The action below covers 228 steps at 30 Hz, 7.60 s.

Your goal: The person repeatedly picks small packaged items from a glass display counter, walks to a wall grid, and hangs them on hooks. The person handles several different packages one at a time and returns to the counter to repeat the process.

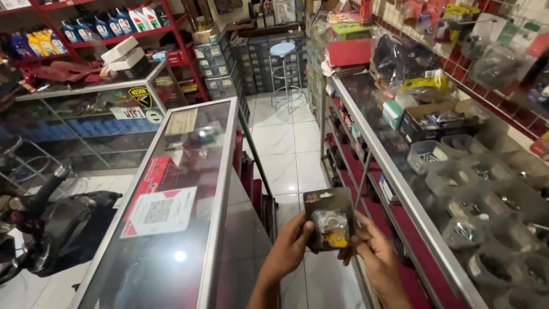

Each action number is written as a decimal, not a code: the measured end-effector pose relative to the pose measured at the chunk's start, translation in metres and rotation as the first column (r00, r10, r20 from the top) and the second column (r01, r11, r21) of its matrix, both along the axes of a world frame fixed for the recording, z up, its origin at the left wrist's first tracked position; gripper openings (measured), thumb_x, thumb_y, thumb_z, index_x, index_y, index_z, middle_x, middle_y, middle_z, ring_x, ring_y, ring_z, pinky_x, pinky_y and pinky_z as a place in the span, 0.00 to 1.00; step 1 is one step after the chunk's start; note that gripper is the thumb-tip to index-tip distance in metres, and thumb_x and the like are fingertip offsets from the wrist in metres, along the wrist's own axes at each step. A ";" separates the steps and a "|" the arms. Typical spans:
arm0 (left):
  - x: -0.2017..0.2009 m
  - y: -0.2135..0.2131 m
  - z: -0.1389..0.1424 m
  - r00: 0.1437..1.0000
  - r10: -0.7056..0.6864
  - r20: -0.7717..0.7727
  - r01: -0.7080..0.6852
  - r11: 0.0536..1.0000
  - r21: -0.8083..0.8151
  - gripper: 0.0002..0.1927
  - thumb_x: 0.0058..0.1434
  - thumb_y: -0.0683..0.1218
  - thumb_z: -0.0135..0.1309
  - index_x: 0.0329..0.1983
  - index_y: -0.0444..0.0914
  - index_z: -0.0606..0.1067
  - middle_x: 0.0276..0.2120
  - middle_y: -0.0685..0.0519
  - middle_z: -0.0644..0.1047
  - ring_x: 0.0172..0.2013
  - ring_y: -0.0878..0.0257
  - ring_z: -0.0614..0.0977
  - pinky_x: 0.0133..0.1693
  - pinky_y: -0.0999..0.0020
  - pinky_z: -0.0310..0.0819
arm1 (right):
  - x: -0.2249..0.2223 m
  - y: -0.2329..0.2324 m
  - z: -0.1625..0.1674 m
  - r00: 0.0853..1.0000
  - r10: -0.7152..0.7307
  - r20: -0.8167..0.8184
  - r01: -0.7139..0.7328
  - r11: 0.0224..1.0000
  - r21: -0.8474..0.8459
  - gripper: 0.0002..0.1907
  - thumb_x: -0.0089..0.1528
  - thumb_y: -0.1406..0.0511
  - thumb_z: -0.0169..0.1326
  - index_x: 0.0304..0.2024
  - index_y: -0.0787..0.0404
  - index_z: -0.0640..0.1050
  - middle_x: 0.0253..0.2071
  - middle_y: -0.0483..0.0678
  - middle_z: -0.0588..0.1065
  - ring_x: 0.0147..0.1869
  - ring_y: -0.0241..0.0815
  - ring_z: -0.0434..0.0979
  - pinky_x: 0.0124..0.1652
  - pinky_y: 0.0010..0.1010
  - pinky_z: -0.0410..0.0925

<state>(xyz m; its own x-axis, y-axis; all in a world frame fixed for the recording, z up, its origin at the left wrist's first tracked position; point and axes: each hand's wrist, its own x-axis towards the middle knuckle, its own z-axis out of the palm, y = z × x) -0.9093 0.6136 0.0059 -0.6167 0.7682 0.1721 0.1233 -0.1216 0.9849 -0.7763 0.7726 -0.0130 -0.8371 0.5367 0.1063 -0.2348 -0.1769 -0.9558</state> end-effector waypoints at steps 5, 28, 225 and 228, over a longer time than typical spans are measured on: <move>-0.033 0.053 0.016 0.980 0.038 -0.198 -0.047 0.998 -0.039 0.16 0.76 0.46 0.42 0.57 0.32 0.73 0.30 0.54 0.74 0.28 0.71 0.70 0.30 0.72 0.68 | -0.034 0.055 0.000 1.000 0.000 -0.015 0.000 1.000 -0.001 0.24 0.65 0.66 0.46 0.63 0.67 0.71 0.35 0.53 0.80 0.31 0.42 0.81 0.27 0.32 0.73; -0.133 0.203 -0.053 0.952 0.065 0.299 -0.118 0.979 0.166 0.22 0.74 0.53 0.41 0.60 0.34 0.73 0.27 0.56 0.76 0.24 0.70 0.74 0.26 0.73 0.69 | -0.155 0.184 -0.038 0.991 -0.090 0.098 0.091 0.996 -0.008 0.19 0.67 0.63 0.47 0.57 0.66 0.77 0.29 0.50 0.80 0.26 0.37 0.78 0.26 0.28 0.69; -1.229 1.123 0.474 0.739 -0.182 -0.649 0.624 0.550 0.556 0.12 0.67 0.47 0.49 0.43 0.37 0.80 0.36 0.40 0.82 0.41 0.40 0.82 0.44 0.48 0.73 | -1.281 0.846 0.497 -0.194 -0.814 -0.547 0.220 -0.579 0.785 0.16 0.59 0.68 0.60 0.50 0.65 0.81 0.37 0.55 0.83 0.37 0.45 0.85 0.42 0.35 0.75; -1.231 1.120 0.473 0.741 -0.213 -0.637 0.599 0.638 0.483 0.13 0.66 0.49 0.48 0.48 0.39 0.78 0.43 0.39 0.81 0.49 0.37 0.79 0.51 0.46 0.70 | -1.274 0.851 0.498 -0.122 -0.782 -0.612 0.113 -0.623 0.774 0.14 0.59 0.68 0.59 0.48 0.65 0.83 0.40 0.55 0.83 0.42 0.48 0.86 0.49 0.37 0.74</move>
